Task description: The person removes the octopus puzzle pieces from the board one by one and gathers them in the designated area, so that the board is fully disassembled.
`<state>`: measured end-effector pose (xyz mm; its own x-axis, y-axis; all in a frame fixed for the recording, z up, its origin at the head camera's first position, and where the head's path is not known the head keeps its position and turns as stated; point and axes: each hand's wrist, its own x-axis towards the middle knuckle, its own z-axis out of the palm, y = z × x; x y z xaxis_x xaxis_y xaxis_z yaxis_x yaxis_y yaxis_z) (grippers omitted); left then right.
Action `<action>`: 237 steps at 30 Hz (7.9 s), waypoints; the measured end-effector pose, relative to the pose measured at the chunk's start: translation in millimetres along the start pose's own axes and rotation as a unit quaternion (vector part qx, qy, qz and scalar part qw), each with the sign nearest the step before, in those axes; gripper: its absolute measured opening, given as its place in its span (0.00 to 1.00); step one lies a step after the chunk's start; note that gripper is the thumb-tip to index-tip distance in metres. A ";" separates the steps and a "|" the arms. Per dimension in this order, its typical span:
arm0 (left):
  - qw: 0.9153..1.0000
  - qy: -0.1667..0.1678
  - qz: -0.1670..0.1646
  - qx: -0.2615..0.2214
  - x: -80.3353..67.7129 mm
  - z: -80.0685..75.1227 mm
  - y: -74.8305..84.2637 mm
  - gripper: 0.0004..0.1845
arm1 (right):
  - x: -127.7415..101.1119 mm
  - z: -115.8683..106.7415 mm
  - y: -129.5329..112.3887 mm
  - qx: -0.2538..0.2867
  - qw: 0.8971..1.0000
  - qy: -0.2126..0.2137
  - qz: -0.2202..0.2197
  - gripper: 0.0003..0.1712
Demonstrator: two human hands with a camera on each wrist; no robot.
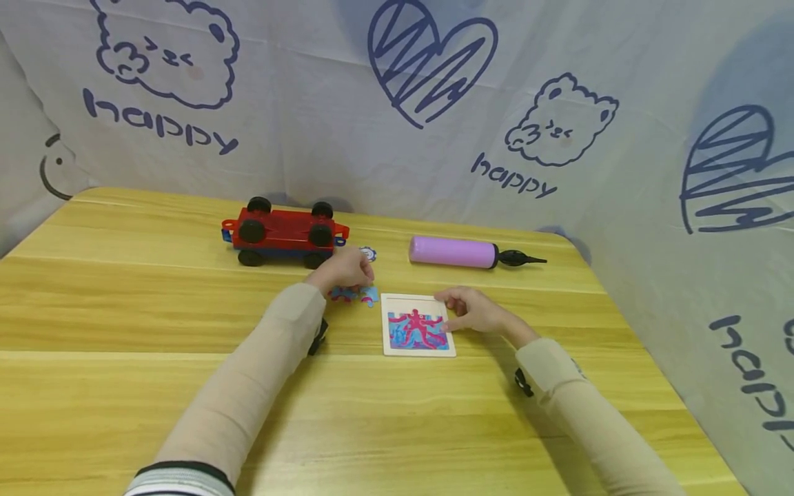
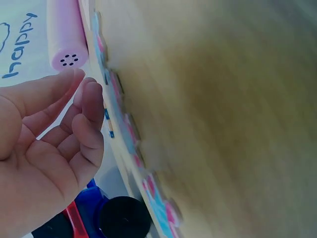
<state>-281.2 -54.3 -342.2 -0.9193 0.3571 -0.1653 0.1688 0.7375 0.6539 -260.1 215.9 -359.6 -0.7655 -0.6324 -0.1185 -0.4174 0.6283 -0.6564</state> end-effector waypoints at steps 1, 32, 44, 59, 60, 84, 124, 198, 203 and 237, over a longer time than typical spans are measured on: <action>1.000 -0.001 0.002 0.003 -0.1 0.3 1.2 0.04 | -0.3 -0.1 -0.2 -0.002 1.000 -0.001 -0.003 0.29; 0.997 -0.066 0.038 -0.006 -4.7 15.0 24.5 0.02 | 8.9 9.3 -21.8 -0.025 0.996 -0.051 -0.069 0.23; 0.996 -0.076 0.047 -0.010 -4.7 20.8 29.8 0.03 | 9.6 17.2 -26.3 -0.039 0.998 -0.017 -0.049 0.20; 0.986 -0.121 0.082 0.082 -10.6 28.0 39.6 0.19 | 11.8 18.2 -29.4 -0.066 0.995 -0.021 -0.072 0.18; 0.985 -0.123 0.081 0.089 -11.4 28.6 39.9 0.19 | 11.5 18.2 -29.5 -0.065 0.995 -0.022 -0.073 0.18; 0.983 -0.131 0.078 0.102 -11.7 36.3 42.4 0.16 | 6.9 20.5 -29.4 -0.032 0.995 -0.016 -0.094 0.12; 0.976 -0.135 0.116 0.126 -13.0 39.3 45.5 0.14 | 6.3 22.2 -26.3 -0.021 0.995 -0.029 -0.091 0.12; 0.980 -0.085 0.168 0.070 -27.0 14.7 24.7 0.10 | 4.8 16.9 -29.4 -0.042 0.997 -0.038 -0.048 0.23; 0.980 -0.068 0.171 0.075 -32.1 6.3 17.9 0.09 | 5.5 17.7 -27.5 -0.038 0.998 -0.039 -0.044 0.23; 0.985 -0.117 0.117 0.049 -60.6 -36.7 -33.3 0.08 | 5.0 17.6 -26.3 -0.025 0.999 -0.033 -0.029 0.22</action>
<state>-244.2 -121.5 -326.8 -0.7464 0.6372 -0.1920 0.4104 0.6678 0.6210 -244.4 188.2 -356.0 -0.7065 -0.6956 -0.1307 -0.4850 0.6103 -0.6264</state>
